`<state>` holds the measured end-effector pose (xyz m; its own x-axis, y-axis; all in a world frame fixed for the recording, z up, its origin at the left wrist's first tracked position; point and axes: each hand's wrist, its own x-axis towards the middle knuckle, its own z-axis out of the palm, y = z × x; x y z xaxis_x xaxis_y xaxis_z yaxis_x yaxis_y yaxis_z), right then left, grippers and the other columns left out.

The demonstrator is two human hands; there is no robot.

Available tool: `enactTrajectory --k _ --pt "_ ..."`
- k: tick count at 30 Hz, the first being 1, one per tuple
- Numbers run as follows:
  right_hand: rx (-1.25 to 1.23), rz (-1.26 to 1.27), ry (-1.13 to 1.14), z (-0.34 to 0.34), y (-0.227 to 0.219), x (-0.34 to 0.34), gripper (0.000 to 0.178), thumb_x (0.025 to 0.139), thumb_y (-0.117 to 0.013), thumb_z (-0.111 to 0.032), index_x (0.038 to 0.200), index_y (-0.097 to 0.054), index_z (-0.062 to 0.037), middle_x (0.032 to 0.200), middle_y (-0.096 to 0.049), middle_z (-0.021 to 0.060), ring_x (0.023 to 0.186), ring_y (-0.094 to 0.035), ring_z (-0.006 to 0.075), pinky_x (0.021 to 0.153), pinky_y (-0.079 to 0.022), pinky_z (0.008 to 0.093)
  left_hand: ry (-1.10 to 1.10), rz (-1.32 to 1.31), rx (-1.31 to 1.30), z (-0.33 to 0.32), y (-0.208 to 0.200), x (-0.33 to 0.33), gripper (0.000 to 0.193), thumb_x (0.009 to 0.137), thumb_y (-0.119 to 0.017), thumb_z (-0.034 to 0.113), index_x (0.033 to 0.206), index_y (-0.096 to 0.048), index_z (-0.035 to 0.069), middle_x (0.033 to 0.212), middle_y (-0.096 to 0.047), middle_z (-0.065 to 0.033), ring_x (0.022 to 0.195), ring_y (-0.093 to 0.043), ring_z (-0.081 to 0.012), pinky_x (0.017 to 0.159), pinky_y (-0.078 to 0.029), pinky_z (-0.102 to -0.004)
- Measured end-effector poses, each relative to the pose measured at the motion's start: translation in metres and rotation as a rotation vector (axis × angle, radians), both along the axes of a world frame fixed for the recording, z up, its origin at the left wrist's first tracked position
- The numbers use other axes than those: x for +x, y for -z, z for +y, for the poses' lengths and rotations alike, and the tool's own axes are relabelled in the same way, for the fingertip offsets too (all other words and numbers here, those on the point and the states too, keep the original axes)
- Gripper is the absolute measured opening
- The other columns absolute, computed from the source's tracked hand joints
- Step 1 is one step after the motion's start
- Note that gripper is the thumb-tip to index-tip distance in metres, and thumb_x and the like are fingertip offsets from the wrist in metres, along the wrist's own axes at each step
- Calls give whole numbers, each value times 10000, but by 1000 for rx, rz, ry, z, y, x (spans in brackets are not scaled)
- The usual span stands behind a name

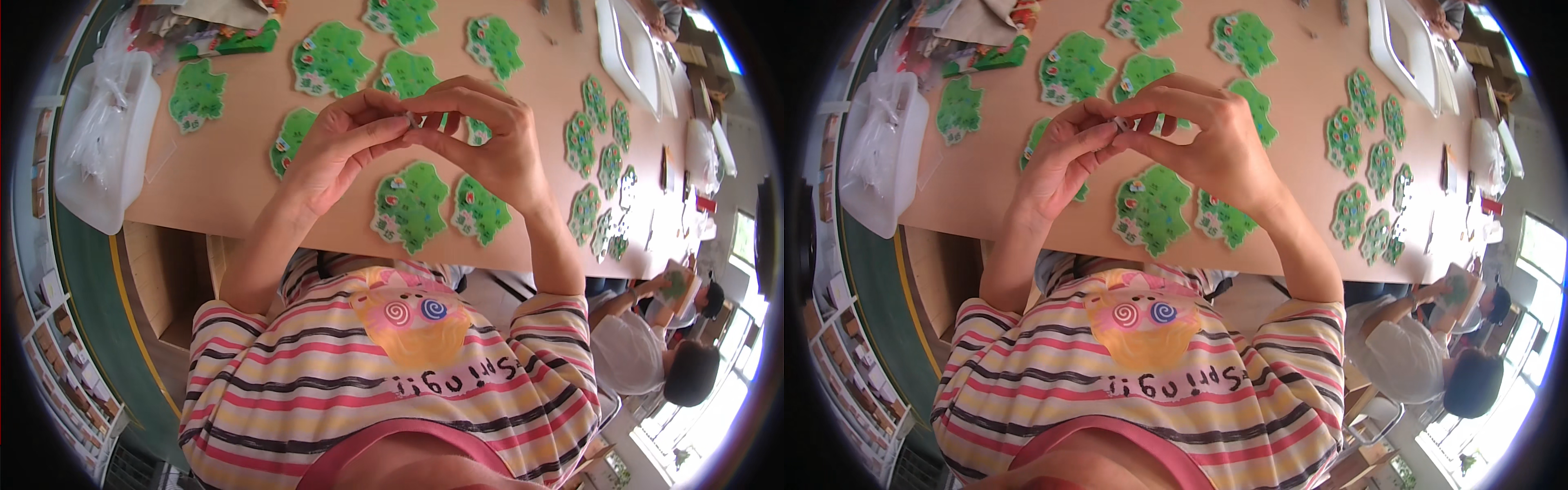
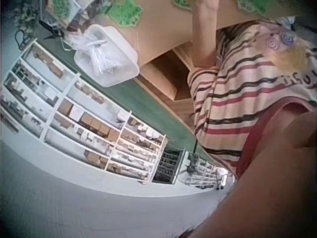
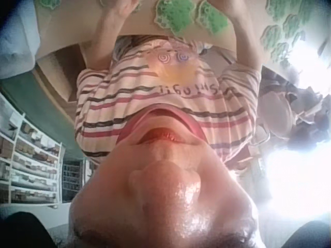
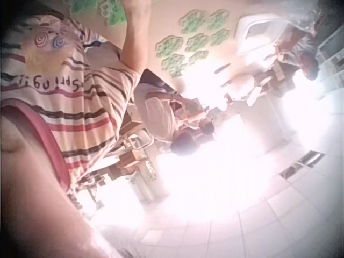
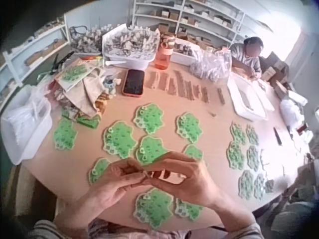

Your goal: The person applies small decorative pieces onto green map magnets by hand, arranges the magnets on the table, and slides completed magnets onto packaging cards.

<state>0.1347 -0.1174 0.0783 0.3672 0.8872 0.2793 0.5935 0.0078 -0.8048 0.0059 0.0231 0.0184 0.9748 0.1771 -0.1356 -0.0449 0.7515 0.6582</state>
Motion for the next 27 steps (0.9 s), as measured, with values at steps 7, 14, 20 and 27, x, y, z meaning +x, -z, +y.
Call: enactTrajectory --k 7,14,20,27 --pt "37 798 52 -43 34 0 149 843 -660 -20 975 -669 50 933 -690 103 857 -662 144 760 -549 259 47 63 41 -29 0 5 150 874 -628 75 1013 -613 18 997 -660 -82 935 -639 -147 896 -519 -275" --pt "54 822 136 -55 38 -4 145 837 -682 -58 961 -676 16 886 -693 70 791 -644 109 707 -521 228 60 20 65 -36 -3 5 147 872 -627 89 1005 -615 27 964 -651 -60 920 -639 -139 882 -519 -263" --pt "-71 530 473 -98 40 0 146 815 -702 -66 949 -703 -9 824 -680 19 657 -554 53 603 -456 201 -70 8 94 -12 5 -6 129 880 -597 63 1005 -594 31 1005 -636 -94 933 -624 -128 817 -524 -204" --pt "-310 73 417 -109 60 -15 153 800 -685 -50 945 -725 -79 790 -642 19 576 -463 74 510 -370 226 -52 32 94 -7 11 -6 165 892 -578 60 1049 -581 10 1086 -607 -134 963 -614 -148 826 -525 -195"
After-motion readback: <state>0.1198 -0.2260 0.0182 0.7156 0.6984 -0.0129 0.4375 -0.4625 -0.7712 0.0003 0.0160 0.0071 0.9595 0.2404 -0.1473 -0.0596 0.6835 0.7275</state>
